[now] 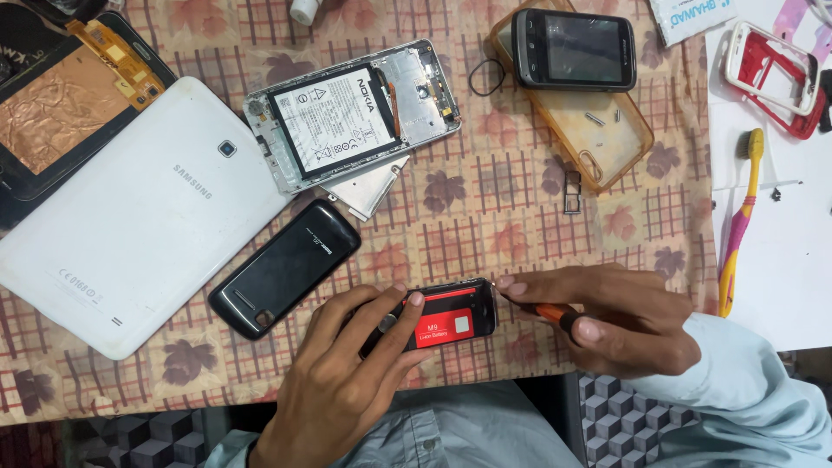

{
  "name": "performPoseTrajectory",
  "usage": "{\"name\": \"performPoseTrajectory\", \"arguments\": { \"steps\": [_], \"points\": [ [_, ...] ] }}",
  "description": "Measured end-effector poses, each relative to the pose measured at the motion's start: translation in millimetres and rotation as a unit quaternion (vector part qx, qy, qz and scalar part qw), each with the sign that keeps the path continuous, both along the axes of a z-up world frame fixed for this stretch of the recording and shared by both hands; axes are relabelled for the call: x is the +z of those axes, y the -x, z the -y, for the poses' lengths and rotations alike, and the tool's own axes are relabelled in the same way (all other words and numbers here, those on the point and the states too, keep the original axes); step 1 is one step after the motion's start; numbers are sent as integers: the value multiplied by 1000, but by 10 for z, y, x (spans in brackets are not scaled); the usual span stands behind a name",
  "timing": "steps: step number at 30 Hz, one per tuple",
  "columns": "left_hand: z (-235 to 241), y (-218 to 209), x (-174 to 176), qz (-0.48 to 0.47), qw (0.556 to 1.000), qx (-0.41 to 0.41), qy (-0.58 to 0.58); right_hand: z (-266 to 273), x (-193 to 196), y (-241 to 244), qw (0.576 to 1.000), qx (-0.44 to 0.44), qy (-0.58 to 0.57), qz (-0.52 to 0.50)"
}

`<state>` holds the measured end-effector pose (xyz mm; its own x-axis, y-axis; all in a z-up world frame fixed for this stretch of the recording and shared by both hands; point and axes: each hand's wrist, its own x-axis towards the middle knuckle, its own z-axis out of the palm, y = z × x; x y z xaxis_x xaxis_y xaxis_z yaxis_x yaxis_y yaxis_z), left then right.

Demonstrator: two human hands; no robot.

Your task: The person assembles a black feature phone by inserting the keypad, battery, and back cover, then uses a screwdriver to secure the casing. They also handle a white tablet and a disassembled smartphone, moving parts around the workbench.

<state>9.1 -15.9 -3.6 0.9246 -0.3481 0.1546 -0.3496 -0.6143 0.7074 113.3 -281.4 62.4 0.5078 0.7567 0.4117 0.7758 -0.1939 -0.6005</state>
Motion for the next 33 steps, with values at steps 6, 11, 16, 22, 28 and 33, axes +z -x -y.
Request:
{"name": "performPoseTrajectory", "arguments": {
  "steps": [6, 11, 16, 22, 28, 33],
  "points": [
    [0, -7, 34, 11, 999, 17, 25, 152, -321, 141, 989, -105, -101, -19],
    [-3, -35, 54, 20, 999, 14, 20, 428, -350, 30, 981, -54, -178, -49],
    [4, -18, 43, 25, 1000, 15, 5, 301, -219, -4, 968, -177, -107, -142],
    [12, -18, 47, 27, 1000, 13, 2, 71, -184, -128, 938, -169, 137, -271],
    [12, -16, 32, 25, 1000, 11, 3, -24, -258, -207, 923, -158, 236, -258],
    [10, -5, 18, 31, 999, 11, 1, -84, -250, -210, 934, -132, 222, -247]
  ]
}}
